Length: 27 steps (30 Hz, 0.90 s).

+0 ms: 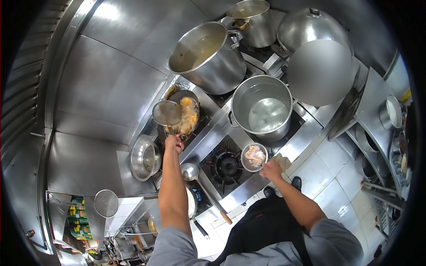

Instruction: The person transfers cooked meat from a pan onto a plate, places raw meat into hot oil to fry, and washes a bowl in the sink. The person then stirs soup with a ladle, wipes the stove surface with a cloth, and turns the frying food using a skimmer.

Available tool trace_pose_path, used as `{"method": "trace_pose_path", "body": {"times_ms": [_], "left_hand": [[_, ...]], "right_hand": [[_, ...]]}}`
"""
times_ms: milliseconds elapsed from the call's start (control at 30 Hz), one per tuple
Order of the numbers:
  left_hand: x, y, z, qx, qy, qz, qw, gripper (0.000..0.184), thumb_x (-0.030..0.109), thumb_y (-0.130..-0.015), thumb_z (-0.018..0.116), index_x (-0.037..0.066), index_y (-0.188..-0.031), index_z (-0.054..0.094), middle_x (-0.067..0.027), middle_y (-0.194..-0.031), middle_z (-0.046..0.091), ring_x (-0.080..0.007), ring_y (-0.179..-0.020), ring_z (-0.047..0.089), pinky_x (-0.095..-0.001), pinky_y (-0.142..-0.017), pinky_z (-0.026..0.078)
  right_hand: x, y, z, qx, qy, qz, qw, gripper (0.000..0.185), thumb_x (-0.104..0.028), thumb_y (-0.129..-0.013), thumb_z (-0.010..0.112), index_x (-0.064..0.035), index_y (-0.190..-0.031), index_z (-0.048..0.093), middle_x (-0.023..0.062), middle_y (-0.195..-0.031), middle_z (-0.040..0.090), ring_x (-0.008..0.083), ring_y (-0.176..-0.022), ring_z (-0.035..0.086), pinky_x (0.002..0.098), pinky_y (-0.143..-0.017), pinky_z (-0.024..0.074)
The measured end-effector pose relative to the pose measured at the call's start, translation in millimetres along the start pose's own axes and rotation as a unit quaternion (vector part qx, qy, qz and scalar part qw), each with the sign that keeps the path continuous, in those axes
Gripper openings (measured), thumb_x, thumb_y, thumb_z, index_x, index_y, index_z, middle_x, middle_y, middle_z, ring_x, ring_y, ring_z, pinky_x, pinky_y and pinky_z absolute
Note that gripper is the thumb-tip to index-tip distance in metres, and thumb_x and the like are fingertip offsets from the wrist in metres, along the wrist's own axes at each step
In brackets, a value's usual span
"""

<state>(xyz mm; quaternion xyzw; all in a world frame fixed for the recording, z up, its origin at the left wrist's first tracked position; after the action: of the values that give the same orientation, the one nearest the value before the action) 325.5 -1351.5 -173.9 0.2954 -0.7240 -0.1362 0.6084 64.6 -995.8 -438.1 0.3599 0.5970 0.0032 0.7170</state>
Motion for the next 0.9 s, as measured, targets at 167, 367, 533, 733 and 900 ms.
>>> {"method": "trace_pose_path", "body": {"times_ms": [167,367,533,733,900], "left_hand": [[-9,-15,-1,-0.097,0.061,-0.079,0.990,0.017,0.008,-0.088,0.035,0.008,-0.094,0.051,0.0050,-0.055,0.039,-0.0067,-0.039,0.030,-0.0223,-0.037,0.028],[-7,9,-3,-0.129,0.060,-0.077,0.987,0.010,0.008,-0.091,0.041,0.009,-0.092,0.051,0.0071,-0.054,0.037,-0.0042,-0.038,0.027,-0.0204,-0.035,0.024],[2,35,-4,-0.105,-0.005,-0.032,0.994,0.010,0.012,-0.092,0.044,0.011,-0.090,0.053,0.0082,-0.052,0.031,-0.0050,-0.038,0.025,-0.0213,-0.035,0.024],[5,38,-8,-0.026,-0.070,0.025,0.997,0.007,0.013,-0.090,0.047,0.011,-0.093,0.054,0.0071,-0.054,0.037,-0.0051,-0.038,0.027,-0.0216,-0.035,0.025],[1,39,-7,-0.020,-0.062,0.028,0.997,0.002,0.013,-0.089,0.052,0.013,-0.088,0.054,0.0069,-0.053,0.038,-0.0057,-0.038,0.028,-0.0221,-0.037,0.026]], "right_hand": [[85,77,-11,-0.246,-0.024,0.250,0.936,0.021,-0.017,-0.086,0.056,0.0018,-0.095,0.058,0.0147,-0.070,0.063,0.0225,-0.051,0.062,0.0346,-0.043,0.0523],[241,3,41,-0.099,0.213,0.082,0.969,0.062,-0.037,-0.075,0.069,0.0000,-0.122,0.050,0.0211,-0.103,0.064,0.0324,-0.083,0.063,0.0399,-0.070,0.0520],[223,-5,61,-0.165,0.286,0.044,0.943,0.072,-0.049,-0.078,0.065,-0.0088,-0.134,0.045,0.0188,-0.131,0.051,0.0314,-0.121,0.048,0.0381,-0.101,0.0373],[219,4,60,-0.151,0.354,0.033,0.922,0.063,-0.050,-0.080,0.061,-0.0110,-0.129,0.051,0.0170,-0.130,0.052,0.0314,-0.119,0.050,0.0399,-0.099,0.0410],[231,-1,62,-0.122,0.357,0.089,0.922,0.058,-0.049,-0.081,0.060,-0.0096,-0.123,0.055,0.0182,-0.123,0.056,0.0322,-0.112,0.056,0.0427,-0.093,0.0459]]}}
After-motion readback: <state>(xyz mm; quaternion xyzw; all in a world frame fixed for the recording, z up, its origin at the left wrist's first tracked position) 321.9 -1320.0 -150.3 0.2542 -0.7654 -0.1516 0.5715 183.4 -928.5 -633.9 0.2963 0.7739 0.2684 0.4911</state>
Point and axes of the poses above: each hand's wrist, its own y-axis away from the middle knuckle, its own z-axis out of the palm, x = y × z, the point moved 5 cm from there along -y, towards the middle knuckle
